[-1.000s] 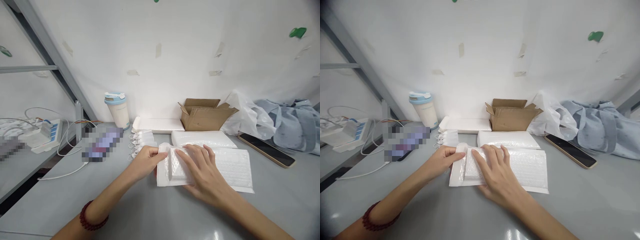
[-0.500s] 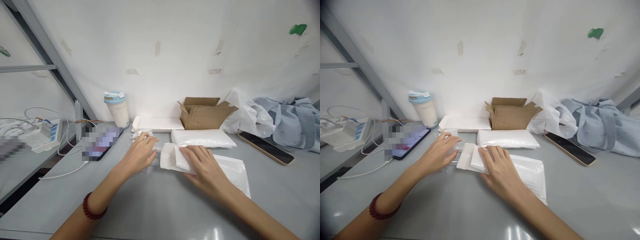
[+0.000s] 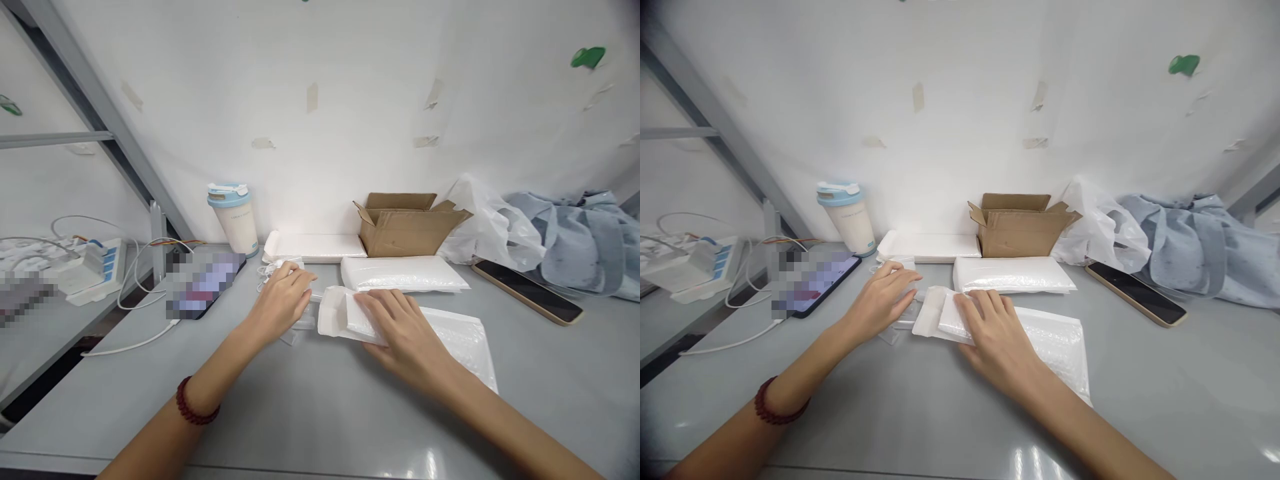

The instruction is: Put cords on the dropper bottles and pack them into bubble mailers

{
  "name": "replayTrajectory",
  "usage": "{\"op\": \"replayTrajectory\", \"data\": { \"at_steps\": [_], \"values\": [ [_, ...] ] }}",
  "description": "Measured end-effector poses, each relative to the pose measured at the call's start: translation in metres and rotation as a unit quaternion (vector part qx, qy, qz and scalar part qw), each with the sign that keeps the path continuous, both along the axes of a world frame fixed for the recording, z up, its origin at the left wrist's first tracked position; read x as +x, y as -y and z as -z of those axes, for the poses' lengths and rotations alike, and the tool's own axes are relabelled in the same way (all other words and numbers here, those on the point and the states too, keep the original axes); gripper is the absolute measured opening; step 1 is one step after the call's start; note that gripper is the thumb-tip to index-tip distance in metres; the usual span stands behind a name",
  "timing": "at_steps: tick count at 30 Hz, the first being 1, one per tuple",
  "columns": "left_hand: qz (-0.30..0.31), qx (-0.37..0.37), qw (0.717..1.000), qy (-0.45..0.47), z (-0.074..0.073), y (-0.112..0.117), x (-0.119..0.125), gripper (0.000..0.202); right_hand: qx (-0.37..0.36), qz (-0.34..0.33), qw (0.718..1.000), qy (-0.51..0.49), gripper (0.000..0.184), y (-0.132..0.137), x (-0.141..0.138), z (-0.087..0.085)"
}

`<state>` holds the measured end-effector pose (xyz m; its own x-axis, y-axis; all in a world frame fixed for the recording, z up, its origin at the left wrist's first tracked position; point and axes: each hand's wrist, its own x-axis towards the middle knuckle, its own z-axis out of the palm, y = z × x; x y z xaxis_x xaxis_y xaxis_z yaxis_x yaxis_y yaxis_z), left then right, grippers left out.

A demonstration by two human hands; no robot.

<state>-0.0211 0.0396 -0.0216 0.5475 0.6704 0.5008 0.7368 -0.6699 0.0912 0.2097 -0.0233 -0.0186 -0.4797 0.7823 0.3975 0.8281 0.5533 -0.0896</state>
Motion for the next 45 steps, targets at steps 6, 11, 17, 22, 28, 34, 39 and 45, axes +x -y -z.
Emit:
{"op": "replayTrajectory", "data": {
  "at_steps": [6, 11, 17, 22, 28, 34, 39, 45],
  "values": [
    [-0.007, 0.009, 0.984, 0.179, -0.014, 0.007, 0.0, 0.017, -0.013, 0.003, 1.0, 0.004, 0.049, 0.0, 0.0, 0.001],
    [-0.083, -0.083, 0.882, 0.457, -0.034, 0.019, 0.005, 0.019, -0.032, 0.009, 0.999, -0.014, 0.047, -0.001, 0.0, 0.001],
    [-0.014, -0.284, 0.736, 0.615, -0.033, 0.026, 0.015, 0.026, -0.038, 0.02, 0.998, -0.049, 0.05, -0.002, 0.001, 0.003],
    [0.0, -0.342, 0.757, 0.557, -0.02, 0.033, 0.029, 0.02, -0.014, 0.038, 0.995, -0.087, 0.049, -0.003, 0.003, 0.004],
    [-0.032, -0.312, 0.823, 0.473, -0.022, 0.037, 0.032, 0.014, -0.017, 0.043, 0.995, -0.091, 0.045, -0.003, 0.004, 0.002],
    [-0.025, -0.304, 0.844, 0.441, -0.019, 0.038, 0.034, 0.009, 0.002, 0.043, 0.993, -0.108, 0.042, -0.001, 0.004, -0.002],
    [0.065, -0.242, 0.927, 0.28, -0.016, 0.047, 0.042, 0.024, 0.004, 0.038, 0.993, -0.112, 0.044, -0.001, 0.003, 0.0],
    [0.059, -0.116, 0.965, 0.228, -0.013, 0.039, 0.034, 0.026, -0.011, 0.036, 0.994, -0.104, 0.042, -0.001, 0.004, -0.001]
  ]
}}
